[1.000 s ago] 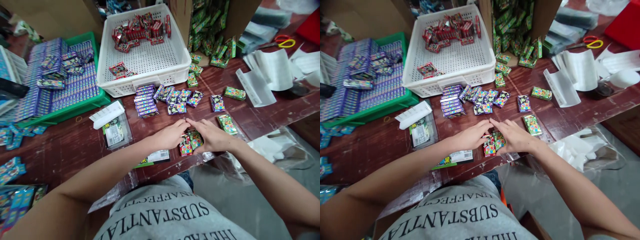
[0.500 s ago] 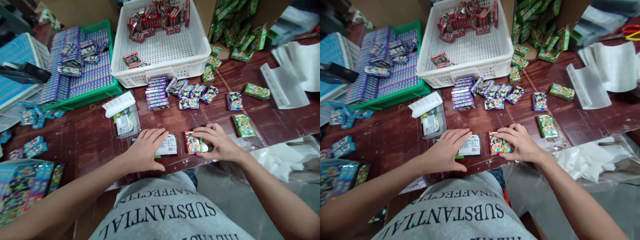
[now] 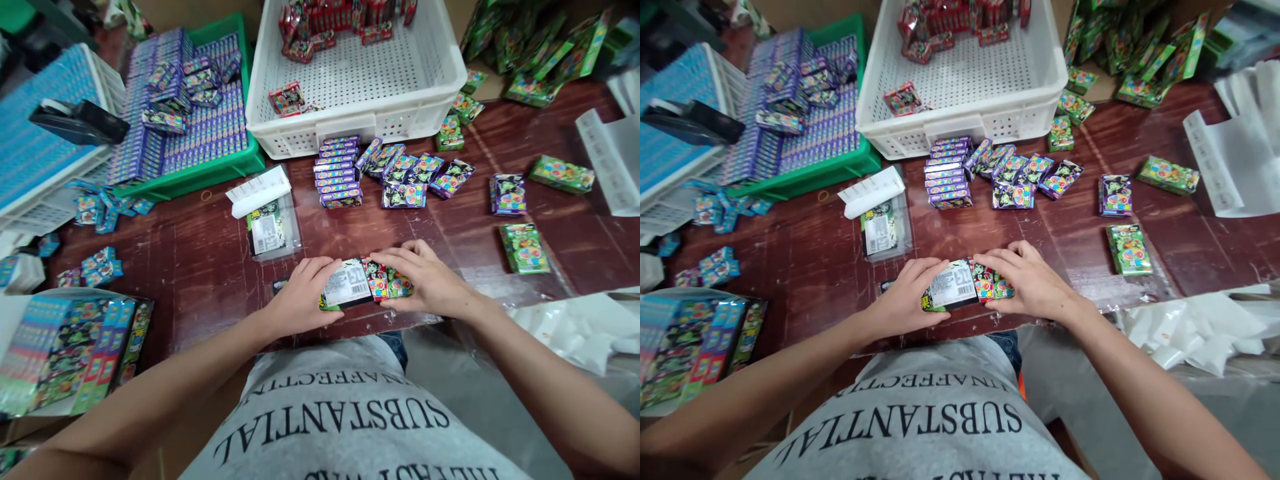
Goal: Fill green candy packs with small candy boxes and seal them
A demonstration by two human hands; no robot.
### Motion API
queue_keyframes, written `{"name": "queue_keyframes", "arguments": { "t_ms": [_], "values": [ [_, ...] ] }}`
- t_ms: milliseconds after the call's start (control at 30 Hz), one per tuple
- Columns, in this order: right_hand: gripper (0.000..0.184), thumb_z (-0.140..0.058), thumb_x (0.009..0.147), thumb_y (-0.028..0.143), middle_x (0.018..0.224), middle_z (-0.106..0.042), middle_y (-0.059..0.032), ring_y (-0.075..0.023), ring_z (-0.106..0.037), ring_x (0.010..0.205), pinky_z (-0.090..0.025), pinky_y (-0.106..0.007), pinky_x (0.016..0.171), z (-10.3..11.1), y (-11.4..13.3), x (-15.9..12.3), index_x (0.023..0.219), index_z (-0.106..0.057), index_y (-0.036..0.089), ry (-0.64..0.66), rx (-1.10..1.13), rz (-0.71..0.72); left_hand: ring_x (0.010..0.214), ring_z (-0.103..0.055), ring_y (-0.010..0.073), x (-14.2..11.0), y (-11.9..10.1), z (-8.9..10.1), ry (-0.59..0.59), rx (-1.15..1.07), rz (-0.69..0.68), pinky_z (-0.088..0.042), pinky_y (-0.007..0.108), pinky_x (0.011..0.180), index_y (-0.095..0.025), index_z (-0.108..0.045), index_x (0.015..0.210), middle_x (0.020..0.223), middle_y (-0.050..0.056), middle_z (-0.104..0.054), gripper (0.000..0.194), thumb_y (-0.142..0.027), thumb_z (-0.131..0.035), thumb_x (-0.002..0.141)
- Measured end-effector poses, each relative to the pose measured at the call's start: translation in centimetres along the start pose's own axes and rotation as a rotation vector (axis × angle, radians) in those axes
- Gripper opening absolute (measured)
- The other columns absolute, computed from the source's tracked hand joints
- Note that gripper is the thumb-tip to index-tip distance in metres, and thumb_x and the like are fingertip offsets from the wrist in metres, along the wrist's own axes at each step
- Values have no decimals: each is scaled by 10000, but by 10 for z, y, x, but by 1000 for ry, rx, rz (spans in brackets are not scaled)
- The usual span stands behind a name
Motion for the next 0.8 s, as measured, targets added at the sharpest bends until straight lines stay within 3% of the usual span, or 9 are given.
{"name": "queue_keyframes", "arguments": {
  "t_ms": [300,467,633,800],
  "values": [
    [893,-755,840,529,1438,-583,-55,-327,-520,1142,-477,-537,1008,-9,16,-4,1587,-290,371,50,42,0,1349,-442,324,-6,2,-5,44,-1,-83,-385,513,1160,-222,-331,1557,1480,148,-475,904,-433,-764,792],
    [1136,-771,771,652,1642,-342,-129,-373,-369,1442,-361,-593,1160,-2,8,-10,1640,-131,296,34,50,-36,1344,-446,341,-6,10,-2,67,64,-48,-369,534,1117,-257,-331,1563,1505,134,-480,875,-466,-736,816],
    [795,-752,838,537,1470,-574,-108,-338,-487,1359,-276,-631,1181,4,-1,-11,1517,-412,303,49,14,2,1333,-450,336,-5,8,0,57,67,-48,-352,513,1104,-227,-352,1549,1492,143,-491,877,-438,-752,797],
    [736,-768,805,595,1465,-601,-71,-332,-526,1326,-198,-656,1200,2,-1,8,1448,-518,337,116,50,23,1348,-438,332,-6,8,2,80,11,-59,-327,513,1130,-236,-363,1545,1499,131,-482,859,-386,-749,792]
  ]
}}
Point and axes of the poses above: each hand's wrist, its own x-axis towards the middle knuckle, its own z-axis out of the back of the hand, y = z × x, the point moved 8 cm from there along x, towards the middle knuckle
